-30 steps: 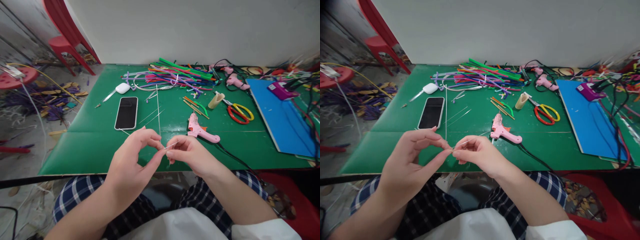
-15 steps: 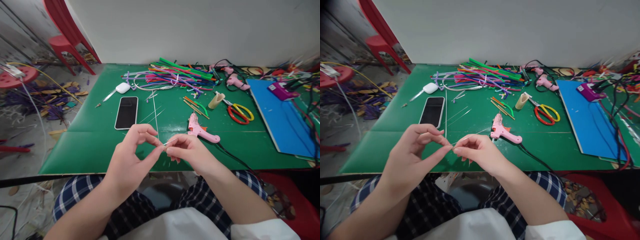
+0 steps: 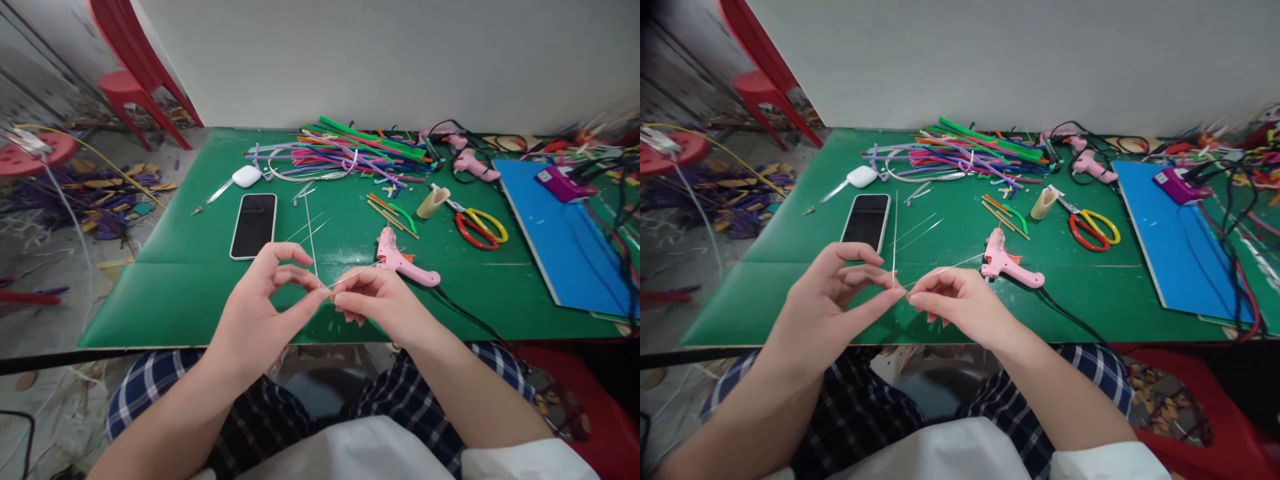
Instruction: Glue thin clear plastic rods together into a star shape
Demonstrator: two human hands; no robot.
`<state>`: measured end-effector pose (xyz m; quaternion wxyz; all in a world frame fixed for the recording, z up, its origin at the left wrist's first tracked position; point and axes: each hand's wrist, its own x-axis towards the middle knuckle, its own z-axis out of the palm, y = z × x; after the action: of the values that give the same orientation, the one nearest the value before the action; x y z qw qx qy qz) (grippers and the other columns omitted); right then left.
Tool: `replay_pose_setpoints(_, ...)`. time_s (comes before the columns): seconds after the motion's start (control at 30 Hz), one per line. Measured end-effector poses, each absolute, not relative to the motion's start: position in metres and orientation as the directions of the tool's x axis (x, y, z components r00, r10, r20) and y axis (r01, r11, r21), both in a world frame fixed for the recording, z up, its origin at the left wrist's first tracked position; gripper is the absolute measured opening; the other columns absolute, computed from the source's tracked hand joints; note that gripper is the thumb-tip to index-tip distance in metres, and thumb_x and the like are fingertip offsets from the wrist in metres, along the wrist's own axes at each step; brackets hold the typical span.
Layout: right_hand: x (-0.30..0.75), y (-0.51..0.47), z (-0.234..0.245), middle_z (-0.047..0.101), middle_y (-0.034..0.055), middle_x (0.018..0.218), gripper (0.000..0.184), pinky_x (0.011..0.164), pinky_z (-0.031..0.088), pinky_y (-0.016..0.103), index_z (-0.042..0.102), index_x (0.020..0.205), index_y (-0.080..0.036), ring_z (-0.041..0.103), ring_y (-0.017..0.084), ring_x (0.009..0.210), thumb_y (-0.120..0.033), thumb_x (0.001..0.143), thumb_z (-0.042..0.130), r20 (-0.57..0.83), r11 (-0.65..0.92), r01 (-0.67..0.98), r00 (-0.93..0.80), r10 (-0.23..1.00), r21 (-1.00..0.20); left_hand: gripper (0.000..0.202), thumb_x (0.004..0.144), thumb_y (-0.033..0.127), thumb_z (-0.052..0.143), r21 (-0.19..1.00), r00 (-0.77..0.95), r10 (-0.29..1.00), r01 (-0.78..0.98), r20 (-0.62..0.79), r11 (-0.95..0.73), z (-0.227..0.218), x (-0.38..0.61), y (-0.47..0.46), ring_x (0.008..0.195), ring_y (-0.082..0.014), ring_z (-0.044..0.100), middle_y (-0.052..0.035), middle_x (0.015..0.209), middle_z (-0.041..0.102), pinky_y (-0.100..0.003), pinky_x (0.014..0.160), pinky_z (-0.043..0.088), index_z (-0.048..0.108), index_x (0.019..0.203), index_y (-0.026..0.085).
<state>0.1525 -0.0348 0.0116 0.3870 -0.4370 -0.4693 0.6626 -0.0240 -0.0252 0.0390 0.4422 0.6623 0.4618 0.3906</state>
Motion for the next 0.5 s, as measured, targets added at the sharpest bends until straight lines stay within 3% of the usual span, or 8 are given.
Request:
replay_pose_setpoints(0.17, 0.1573, -0.0310, 0.0139, 0.059, -0.0041, 0.057, 0.014, 0.041, 0.034, 0.018, 0.066, 0.075, -0.017, 0.045, 0.005, 0.044, -0.031, 0.073, 0.068, -0.270, -0.281, 0.009, -0.302, 0.914, -0.960, 0.034, 0.077, 0.020, 0.065, 0.944, 0.309, 0.950, 0.298, 0.048, -0.145, 0.0389, -0.0252, -0.0206, 0.072, -0.0123, 0.066, 0.0061, 0.070, 0.067, -0.025, 0.073, 0.051, 0.046, 0.105, 0.025)
replay_pose_setpoints(0.33, 0.1572, -0.0310, 0.0157, 0.060, -0.0032, 0.059, 0.012, 0.043, 0.034, 0.020, 0.067, 0.073, -0.018, 0.044, 0.006, 0.047, -0.030, 0.072, 0.069, -0.232, -0.223, 0.065, -0.248, 0.940, -0.973, 0.037, 0.077, 0.022, 0.066, 0.939, 0.329, 0.944, 0.320, 0.018, -0.129, 0.0383, -0.0268, -0.0184, 0.071, -0.0138, 0.067, 0.0044, 0.071, 0.068, -0.025, 0.069, 0.051, 0.046, 0.107, 0.025)
replay_pose_setpoints(0.5, 0.1602, -0.0330, 0.0170, 0.064, -0.0017, 0.065, 0.011, 0.049, 0.036, 0.023, 0.069, 0.077, -0.020, 0.047, 0.009, 0.053, -0.031, 0.076, 0.066, -0.160, -0.119, 0.204, -0.199, 0.967, -0.972, 0.036, 0.076, 0.022, 0.066, 0.971, 0.332, 0.942, 0.235, -0.042, -0.040, 0.0375, -0.0264, -0.0158, 0.071, -0.0140, 0.067, 0.0033, 0.071, 0.067, -0.026, 0.070, 0.053, 0.044, 0.105, 0.023)
